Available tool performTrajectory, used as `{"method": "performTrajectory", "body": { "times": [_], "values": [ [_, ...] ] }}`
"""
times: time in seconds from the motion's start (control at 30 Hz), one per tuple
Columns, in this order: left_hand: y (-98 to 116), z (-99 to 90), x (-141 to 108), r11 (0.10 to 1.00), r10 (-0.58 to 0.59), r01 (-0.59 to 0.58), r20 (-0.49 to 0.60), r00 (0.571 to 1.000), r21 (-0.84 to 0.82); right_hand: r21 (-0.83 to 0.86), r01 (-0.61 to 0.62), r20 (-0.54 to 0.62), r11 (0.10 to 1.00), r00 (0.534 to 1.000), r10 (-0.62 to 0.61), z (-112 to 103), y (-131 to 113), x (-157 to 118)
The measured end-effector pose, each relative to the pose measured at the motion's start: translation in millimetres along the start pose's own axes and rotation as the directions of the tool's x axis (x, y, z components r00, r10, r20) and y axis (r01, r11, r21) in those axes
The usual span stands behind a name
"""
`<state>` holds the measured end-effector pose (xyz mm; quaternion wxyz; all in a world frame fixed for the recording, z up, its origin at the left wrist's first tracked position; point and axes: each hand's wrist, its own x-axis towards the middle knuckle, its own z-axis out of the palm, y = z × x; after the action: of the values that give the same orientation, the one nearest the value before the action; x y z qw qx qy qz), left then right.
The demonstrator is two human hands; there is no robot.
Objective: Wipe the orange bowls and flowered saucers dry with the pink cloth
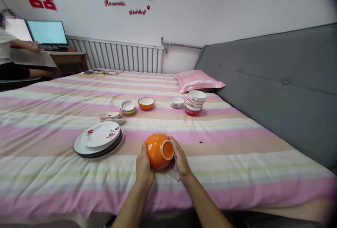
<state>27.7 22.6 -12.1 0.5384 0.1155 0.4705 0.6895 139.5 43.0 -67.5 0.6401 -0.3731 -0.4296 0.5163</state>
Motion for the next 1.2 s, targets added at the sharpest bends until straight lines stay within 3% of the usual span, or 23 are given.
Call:
{"method": "performTrajectory", "body": {
  "times": [0.43,0.6,0.77,0.93,1.2],
  "values": [
    [-2,-0.9,4,0.998,-0.008,0.007,-0.017,1.0,-0.06,-0.047,-0.016,0.015,0.999,1.0,0.017,1,-5,-1],
    [-2,-0.1,5,0.996,-0.038,0.035,-0.043,0.998,-0.076,-0.175,-0.002,0.068,0.985,0.998,0.015,-2,-8,-5],
    [-2,-2.2,7,0.99,-0.105,0.098,-0.066,0.992,-0.105,-0.345,0.106,0.158,0.933,0.986,-0.053,-1,-13,-14],
    [5,-2.0,6,0.961,-0.225,0.214,-0.045,0.973,-0.176,-0.534,0.197,0.218,0.823,0.972,-0.091,1,-15,-22],
    [13,-0.3,3,0.93,-0.276,0.272,0.018,0.961,-0.246,-0.603,0.392,0.335,0.695,0.915,-0.225,6,-14,-33]
  ]
}}
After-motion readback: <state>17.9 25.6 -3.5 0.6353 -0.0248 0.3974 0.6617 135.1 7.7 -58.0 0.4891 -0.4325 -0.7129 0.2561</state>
